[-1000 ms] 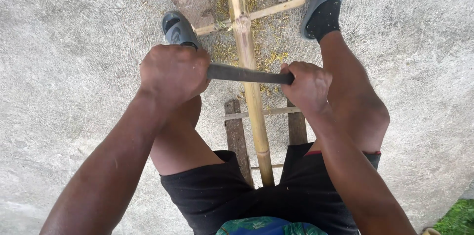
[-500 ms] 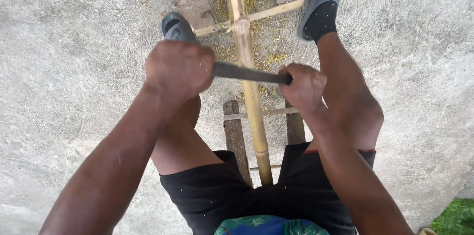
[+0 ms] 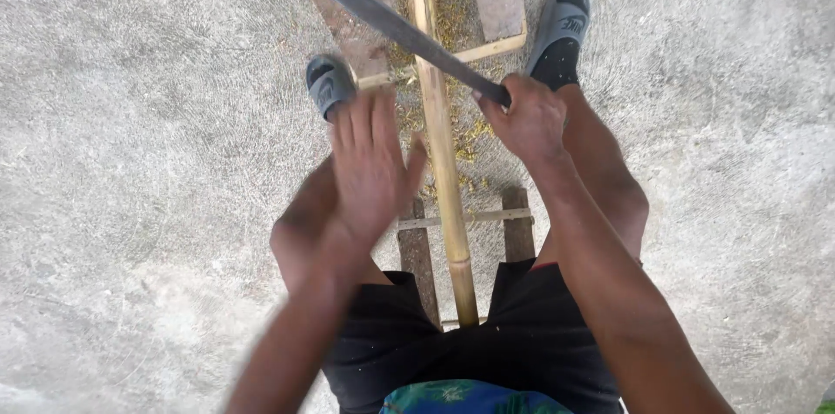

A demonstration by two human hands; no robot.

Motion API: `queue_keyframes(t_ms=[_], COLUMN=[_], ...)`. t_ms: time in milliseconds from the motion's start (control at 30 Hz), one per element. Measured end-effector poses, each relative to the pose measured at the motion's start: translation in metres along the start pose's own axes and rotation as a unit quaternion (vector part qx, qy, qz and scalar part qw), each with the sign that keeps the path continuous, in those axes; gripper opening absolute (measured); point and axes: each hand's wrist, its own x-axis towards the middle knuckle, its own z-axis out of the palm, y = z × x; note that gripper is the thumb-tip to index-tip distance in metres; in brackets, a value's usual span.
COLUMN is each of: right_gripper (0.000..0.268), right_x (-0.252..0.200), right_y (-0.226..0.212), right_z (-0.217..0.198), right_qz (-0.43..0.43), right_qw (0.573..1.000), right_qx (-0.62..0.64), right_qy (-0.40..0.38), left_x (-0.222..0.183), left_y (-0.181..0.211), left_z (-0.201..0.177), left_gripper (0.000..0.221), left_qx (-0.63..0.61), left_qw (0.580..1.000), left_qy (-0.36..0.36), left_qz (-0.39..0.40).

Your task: Scraping the outer layer of a bamboo pole with a machete while sitting on a wooden frame.

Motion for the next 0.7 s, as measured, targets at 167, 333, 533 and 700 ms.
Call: queue_keyframes(t_ms=[167, 333, 533, 700], right_gripper=[0.051, 0.059, 0.061, 0.068], right_x=[-0.02, -0.037, 0.005, 0.001], right_y=[-0.01, -0.004, 0.01, -0.012], right_z=[-0.007, -0.009, -0.01, -0.028], right_qz=[0.0, -0.08, 0.009, -0.263], right_qw=[0.995, 0.986, 0.979, 0.927], right_qx=[-0.002, 0.028, 0.007, -0.111], right_qy=[-0.104, -0.142, -0.202, -0.244], left_x=[-0.059, -0.058, -0.056, -0.051], left_y=[0.094, 0.096, 0.08, 0.087], left_z=[0.072, 0.1, 0.106, 0.093], left_gripper=[0.078, 0.047, 0.026, 0.037], left_qx=[-0.289, -0.277, -0.382, -0.377], left_qw=[0.881, 0.837, 0.789, 0.823], left_qy=[-0.063, -0.073, -0.08, -0.017], left_qz=[-0.37, -0.467, -0.475, -0.425])
